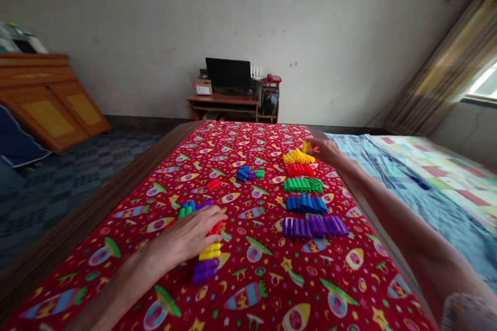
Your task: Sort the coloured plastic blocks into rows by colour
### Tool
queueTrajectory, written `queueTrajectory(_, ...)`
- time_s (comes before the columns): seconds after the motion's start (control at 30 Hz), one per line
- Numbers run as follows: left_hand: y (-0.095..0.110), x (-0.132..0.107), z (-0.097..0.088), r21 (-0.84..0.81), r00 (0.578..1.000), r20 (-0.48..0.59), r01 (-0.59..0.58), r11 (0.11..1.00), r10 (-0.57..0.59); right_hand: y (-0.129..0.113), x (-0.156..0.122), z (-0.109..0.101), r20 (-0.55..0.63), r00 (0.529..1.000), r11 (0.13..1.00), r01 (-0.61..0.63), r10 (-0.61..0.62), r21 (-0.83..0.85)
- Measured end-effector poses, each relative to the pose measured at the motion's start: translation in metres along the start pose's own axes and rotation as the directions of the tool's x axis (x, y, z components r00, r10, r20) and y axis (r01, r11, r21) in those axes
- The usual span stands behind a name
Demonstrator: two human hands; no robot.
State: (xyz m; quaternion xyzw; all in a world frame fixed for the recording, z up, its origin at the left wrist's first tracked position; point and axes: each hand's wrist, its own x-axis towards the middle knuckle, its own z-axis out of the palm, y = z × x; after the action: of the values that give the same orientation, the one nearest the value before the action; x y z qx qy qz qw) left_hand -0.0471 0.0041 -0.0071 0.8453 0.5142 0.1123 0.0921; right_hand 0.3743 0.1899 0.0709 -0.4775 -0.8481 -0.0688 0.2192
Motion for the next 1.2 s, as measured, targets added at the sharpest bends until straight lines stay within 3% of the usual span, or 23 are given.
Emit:
queueTrajectory(0.07, -0.009, -0.009, 0.003, 0.005, 0.999, 0.032, 0.004, 1.000, -0.004, 0.035, 0.007, 0.002, 0.077, 0.994, 0.996, -0.069, 0.073, -0.055)
queueTrajectory(0.17, -0.016, -0.019, 0.006, -0.007, 0.997, 0.074, 0.033, 0.999, -0.032, 0.060, 0.014, 0.007, 0.188, 0.982, 0.997, -0.008, 0.023, -0.081)
queueTrajectory(0.37, -0.023, -0.034, 0.018, 0.031, 0.999, 0.051, 0.005, 1.000, -0.007, 0.059, 0.032, 0.015, 0.326, 0.945, 0.991, 0.045, -0.003, -0.124)
queueTrajectory(0.5, -0.014, -0.034, 0.022, 0.071, 0.999, 0.044, -0.011, 0.997, 0.008, 0.055, 0.040, 0.018, 0.396, 0.918, 0.989, 0.049, 0.011, -0.141)
queueTrajectory(0.7, -0.005, -0.032, 0.021, 0.111, 1.000, 0.014, -0.004, 0.994, 0.002, 0.052, 0.042, 0.023, 0.480, 0.877, 0.999, 0.012, 0.008, -0.037)
queueTrajectory(0.83, -0.001, -0.034, 0.021, 0.167, 0.998, 0.020, -0.064, 0.984, 0.062, 0.055, 0.042, 0.024, 0.416, 0.909, 0.997, 0.022, 0.010, -0.072)
queueTrajectory(1.0, 0.018, -0.031, 0.016, 0.270, 0.995, 0.041, -0.096, 0.958, 0.089, 0.055, 0.038, 0.013, 0.175, 0.980, 0.992, 0.109, -0.097, -0.058)
queueTrajectory(1.1, 0.028, -0.020, 0.010, 0.255, 0.998, 0.024, -0.066, 0.965, 0.062, 0.032, 0.031, 0.001, 0.101, 0.988, 0.993, 0.114, -0.114, 0.011)
queueTrajectory(1.2, 0.034, -0.001, 0.003, 0.023, 0.999, -0.019, -0.025, 0.999, 0.026, -0.017, 0.017, -0.010, 0.126, 0.971, 0.974, 0.187, -0.203, 0.127)
